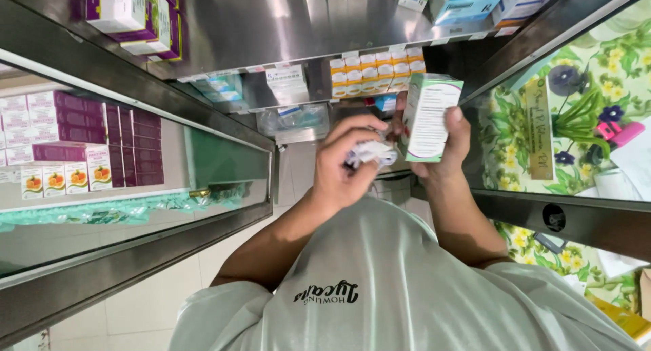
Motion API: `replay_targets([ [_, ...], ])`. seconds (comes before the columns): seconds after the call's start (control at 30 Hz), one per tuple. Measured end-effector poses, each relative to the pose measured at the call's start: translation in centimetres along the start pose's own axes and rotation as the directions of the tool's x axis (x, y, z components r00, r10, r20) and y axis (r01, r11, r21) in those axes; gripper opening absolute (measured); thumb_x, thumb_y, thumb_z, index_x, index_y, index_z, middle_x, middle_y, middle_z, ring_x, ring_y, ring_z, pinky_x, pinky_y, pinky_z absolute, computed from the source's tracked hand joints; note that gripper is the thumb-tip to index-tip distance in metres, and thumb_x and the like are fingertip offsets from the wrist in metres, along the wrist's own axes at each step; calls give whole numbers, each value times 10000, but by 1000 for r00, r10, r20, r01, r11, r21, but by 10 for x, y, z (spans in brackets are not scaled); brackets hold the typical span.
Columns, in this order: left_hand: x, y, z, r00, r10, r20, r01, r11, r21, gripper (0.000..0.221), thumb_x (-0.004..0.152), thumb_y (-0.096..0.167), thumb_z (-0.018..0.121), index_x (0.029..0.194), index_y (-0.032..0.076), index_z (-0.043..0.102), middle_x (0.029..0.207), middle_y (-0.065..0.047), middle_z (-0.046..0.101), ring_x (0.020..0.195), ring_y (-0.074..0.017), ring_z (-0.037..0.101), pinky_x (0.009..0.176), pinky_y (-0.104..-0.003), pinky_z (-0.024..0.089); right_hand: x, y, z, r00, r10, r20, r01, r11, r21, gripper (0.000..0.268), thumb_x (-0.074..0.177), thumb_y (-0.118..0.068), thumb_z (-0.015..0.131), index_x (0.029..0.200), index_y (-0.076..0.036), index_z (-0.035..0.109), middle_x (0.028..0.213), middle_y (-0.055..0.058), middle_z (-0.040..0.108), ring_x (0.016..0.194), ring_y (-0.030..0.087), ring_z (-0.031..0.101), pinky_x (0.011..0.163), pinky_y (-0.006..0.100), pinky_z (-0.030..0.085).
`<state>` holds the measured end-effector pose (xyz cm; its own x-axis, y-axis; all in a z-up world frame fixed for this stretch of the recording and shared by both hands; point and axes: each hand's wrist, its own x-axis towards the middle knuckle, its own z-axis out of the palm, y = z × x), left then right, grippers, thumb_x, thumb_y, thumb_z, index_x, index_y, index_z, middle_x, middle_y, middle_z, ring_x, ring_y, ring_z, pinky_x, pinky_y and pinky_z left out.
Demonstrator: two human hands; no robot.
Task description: Organizing and inspecting medicine boxes on pharmacy shelves
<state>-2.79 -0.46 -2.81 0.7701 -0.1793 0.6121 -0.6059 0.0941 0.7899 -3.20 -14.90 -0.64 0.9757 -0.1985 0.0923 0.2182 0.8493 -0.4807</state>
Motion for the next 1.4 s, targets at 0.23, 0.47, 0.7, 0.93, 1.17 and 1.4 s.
replay_targets([
  [0.23,8,-15,40,903,-411,123,426,824,-375,193,921,197,786,986,53,676,1137,-117,726,1071,-167,633,949,-386,522,23,-27,-51,977,60,205,-2,961,-275,685,972,-534,382,1188,93,554,1224,242,525,1066,276,653,936,404,612],
  [0.47,14,-26,61,873,-479,97,486,834,-259,652,817,310,897,1389,129,643,1119,-111,736,986,-120,665,887,-322,596,15,-37,-27,979,-185,82,198,782,-591,505,1069,-439,423,1239,1,601,1071,149,633,935,192,611,881,339,522],
  [0.7,69,-15,57,995,-74,-72,87,976,200,642,851,304,849,1370,23,598,1145,-241,738,1044,-418,724,906,-497,571,21,-48,-67,638,-510,577,614,-114,-781,396,986,-167,619,1280,97,593,1178,232,564,1092,398,582,951,448,494],
  [0.93,157,-6,59,953,241,185,-289,904,313,475,1015,337,646,1350,10,570,1311,-169,676,1184,-355,687,1005,-414,537,71,-54,-41,602,-495,626,499,-379,-780,433,1038,-138,584,1459,-96,493,1447,232,477,1310,382,562,1046,436,511],
  [1.17,229,3,82,832,509,220,-555,771,314,312,1075,140,590,1374,51,592,1417,-204,627,1246,-346,702,1047,-442,585,140,-72,2,347,-776,527,705,-155,-692,515,939,51,663,1414,103,471,1464,327,437,1394,398,518,1141,433,529],
  [1.4,284,28,107,704,702,108,-664,597,450,314,928,130,700,1238,173,725,1240,-132,712,981,-329,757,825,-433,612,200,-127,28,13,-791,612,743,-402,-535,624,832,26,823,1308,250,486,1286,434,481,1155,504,602,939,543,561],
])
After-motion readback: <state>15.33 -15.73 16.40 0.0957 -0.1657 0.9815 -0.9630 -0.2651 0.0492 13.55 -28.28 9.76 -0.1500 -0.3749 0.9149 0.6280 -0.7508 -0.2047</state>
